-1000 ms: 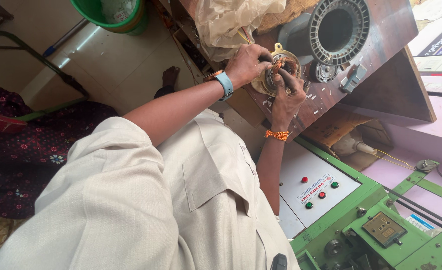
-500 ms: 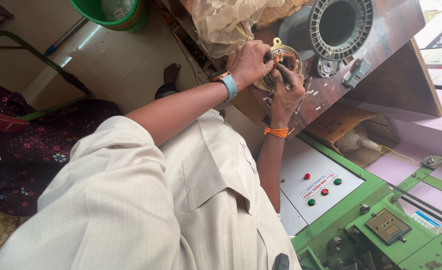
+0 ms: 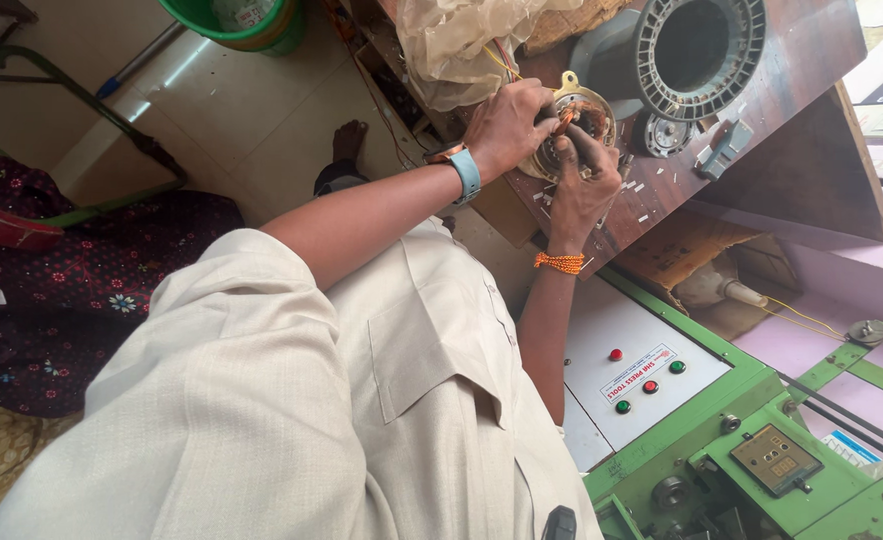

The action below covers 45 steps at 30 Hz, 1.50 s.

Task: The person holds a small electrical component with copper windings and uses a tool to scrape or clean the surface of the windings. The person repeatedly rotates the component and continues scraping different sections of the windings throughout the clip.

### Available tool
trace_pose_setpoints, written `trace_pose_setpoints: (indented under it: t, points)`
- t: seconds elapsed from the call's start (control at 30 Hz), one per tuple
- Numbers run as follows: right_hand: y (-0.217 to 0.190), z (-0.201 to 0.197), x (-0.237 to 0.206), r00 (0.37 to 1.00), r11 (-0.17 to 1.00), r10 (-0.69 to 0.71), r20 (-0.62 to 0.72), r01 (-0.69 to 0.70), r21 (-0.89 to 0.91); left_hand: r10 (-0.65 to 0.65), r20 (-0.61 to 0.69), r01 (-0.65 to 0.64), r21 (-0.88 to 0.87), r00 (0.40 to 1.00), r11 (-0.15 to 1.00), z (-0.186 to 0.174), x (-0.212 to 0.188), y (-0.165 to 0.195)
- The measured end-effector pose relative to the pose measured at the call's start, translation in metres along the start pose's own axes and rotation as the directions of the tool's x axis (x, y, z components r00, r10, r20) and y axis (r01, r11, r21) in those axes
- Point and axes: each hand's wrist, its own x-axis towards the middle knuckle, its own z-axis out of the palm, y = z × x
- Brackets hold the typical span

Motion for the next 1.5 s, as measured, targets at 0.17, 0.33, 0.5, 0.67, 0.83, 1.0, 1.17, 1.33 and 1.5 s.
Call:
trace_pose_setpoints:
  t: [0.17,0.33,0.5,0.67,0.83,1.0,1.17,1.33,1.5]
  points:
    - [0.007,-0.008,0.005,1.0,0.991,0.021,0.0,-0.021,0.129,0.066,0.054,-0.06,-0.104,0.996,0.993,0.001,0.009,-0.002]
    - [0.013,-0.014,0.011,0.995,0.957,0.1,-0.009,-0.094,0.273,0.159,0.112,-0.152,-0.068,0.981,0.986,-0.005,0.009,0.019]
    - [0.013,-0.014,0.017,0.991,0.945,0.128,-0.038,-0.111,0.308,0.291,0.238,-0.314,0.064,0.927,0.947,-0.021,0.003,0.039]
    - [0.011,-0.018,0.02,0.991,0.952,0.127,-0.044,-0.109,0.288,0.405,0.205,-0.432,0.107,0.891,0.896,-0.018,-0.001,0.04]
    - [0.011,-0.023,0.022,0.994,0.964,0.093,-0.053,-0.076,0.256,0.171,0.078,-0.173,0.025,0.982,0.985,0.002,0.018,0.031]
    - [0.01,-0.029,0.031,0.997,0.976,0.071,-0.036,-0.062,0.208,0.188,0.122,-0.186,-0.03,0.975,0.982,-0.003,0.055,0.028]
    - [0.006,-0.034,0.042,0.998,0.979,0.063,-0.009,-0.059,0.196,0.114,0.153,-0.11,-0.036,0.982,0.993,-0.013,0.062,0.045]
    - [0.0,-0.037,0.049,0.999,0.986,0.034,0.007,-0.034,0.164,-0.111,0.22,0.111,0.015,0.969,0.994,-0.021,0.063,0.066]
    - [-0.006,-0.037,0.056,0.999,0.99,0.033,0.002,-0.033,0.135,-0.074,0.121,0.063,0.093,0.99,0.994,-0.018,0.067,0.071]
